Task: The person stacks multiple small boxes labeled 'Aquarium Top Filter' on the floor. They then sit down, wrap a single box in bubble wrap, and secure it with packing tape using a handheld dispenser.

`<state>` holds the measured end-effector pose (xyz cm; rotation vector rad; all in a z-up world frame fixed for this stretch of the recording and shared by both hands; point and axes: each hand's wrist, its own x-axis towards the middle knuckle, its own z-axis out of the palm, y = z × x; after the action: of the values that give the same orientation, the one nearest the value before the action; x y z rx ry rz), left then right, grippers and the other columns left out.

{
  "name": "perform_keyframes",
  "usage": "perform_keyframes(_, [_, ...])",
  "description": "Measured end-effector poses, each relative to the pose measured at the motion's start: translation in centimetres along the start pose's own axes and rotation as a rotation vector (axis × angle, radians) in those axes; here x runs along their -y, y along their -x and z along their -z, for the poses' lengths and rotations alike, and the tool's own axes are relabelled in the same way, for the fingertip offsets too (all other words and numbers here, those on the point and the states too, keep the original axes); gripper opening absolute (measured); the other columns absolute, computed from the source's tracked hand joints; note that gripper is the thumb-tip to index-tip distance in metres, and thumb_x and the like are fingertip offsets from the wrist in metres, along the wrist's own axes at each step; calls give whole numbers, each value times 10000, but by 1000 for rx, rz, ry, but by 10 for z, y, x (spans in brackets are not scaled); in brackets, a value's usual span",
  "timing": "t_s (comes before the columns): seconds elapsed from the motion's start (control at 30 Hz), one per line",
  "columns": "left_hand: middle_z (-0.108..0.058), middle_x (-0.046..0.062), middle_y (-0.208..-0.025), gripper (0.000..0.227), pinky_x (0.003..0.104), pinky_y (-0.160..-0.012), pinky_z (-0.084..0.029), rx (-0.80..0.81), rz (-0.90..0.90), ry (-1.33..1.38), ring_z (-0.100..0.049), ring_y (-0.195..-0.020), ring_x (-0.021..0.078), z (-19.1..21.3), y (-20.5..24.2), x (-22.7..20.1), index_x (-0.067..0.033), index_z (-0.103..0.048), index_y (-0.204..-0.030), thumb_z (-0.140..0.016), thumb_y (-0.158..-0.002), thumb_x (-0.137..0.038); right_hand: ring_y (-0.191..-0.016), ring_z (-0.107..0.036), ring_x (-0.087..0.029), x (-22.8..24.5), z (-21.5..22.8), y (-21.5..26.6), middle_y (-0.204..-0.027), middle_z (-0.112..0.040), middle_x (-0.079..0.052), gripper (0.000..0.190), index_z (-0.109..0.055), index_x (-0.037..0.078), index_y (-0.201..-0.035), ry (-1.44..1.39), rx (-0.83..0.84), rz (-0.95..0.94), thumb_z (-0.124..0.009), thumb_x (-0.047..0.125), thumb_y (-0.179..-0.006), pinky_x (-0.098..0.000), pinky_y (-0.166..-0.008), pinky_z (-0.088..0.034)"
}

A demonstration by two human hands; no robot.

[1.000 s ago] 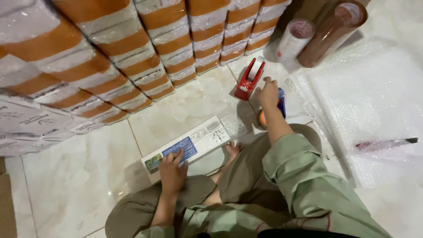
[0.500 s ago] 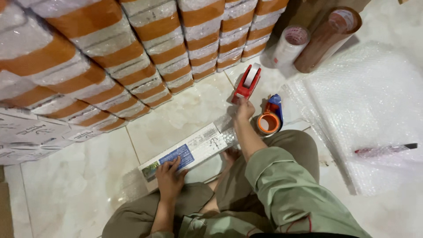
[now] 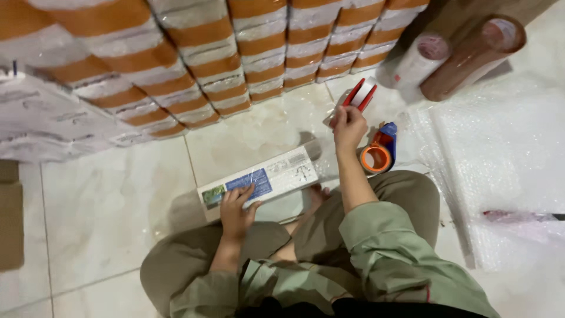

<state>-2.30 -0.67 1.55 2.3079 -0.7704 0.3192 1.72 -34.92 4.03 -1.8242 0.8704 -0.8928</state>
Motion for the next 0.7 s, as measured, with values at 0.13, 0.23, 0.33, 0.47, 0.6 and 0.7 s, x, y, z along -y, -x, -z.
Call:
perform_keyframes(0.13, [-655, 6, -855, 454, 325, -784, -479, -58, 33, 39, -638, -836, 217, -4, 8, 6, -192, -726, -1001, -827, -604, -387, -430, -591, -182, 49, -23, 97, -557, -594, -110, 113, -638, 50, -781, -319, 573, -207, -606, 71, -887, -281, -354, -495])
perform_keyframes(0.23, [-649, 23, -814, 361, 345, -750, -493, -124, 18, 79, -637, -783, 246, 5, 5, 0, -149, -731, -879, -828, -543, -236, -509, -647, -248, 58, -52, 163, -544, -632, -102, 146, -677, 102, -700, -15, 962, -63, -631, 178, -816, -347, -491, -528])
perform_keyframes(0.33, [-622, -11, -757, 246, 326, -712, -496, -153, 53, 52, -624, -732, 225, -12, 15, 18, -172, -684, -753, -789, -532, -193, -701, -681, -359, 90, -51, 195, -612, -655, -166, 249, -695, 71, -689, 244, 1061, -77, -675, 298, -789, -419, -631, -545])
perform_keyframes(0.47, [-585, -8, -712, 298, 358, -681, -501, -158, 80, 58, -608, -709, 248, -12, 20, 24, -179, -623, -688, -766, -427, -166, -783, -682, -385, 61, -86, 192, -689, -663, -205, 301, -702, -8, -818, 482, 1030, 7, -695, 291, -793, -486, -663, -556])
perform_keyframes(0.6, [-557, 16, -843, 408, 416, -705, -502, -120, 241, 164, -608, -809, 307, 11, 11, 8, -169, -527, -763, -800, -460, -180, -791, -686, -385, 74, -65, 187, -696, -670, -159, 167, -719, 88, -810, 821, 1054, 252, -643, 232, -778, -518, -664, -540])
perform_keyframes(0.7, [-491, 39, -829, 391, 373, -701, -473, -196, 301, 490, -553, -760, 271, 6, 10, 22, -120, -489, -846, -807, -621, -160, -819, -681, -385, 86, -43, 197, -761, -681, -158, 179, -710, 114, -837, 855, 1067, 318, -692, 262, -739, -512, -690, -529])
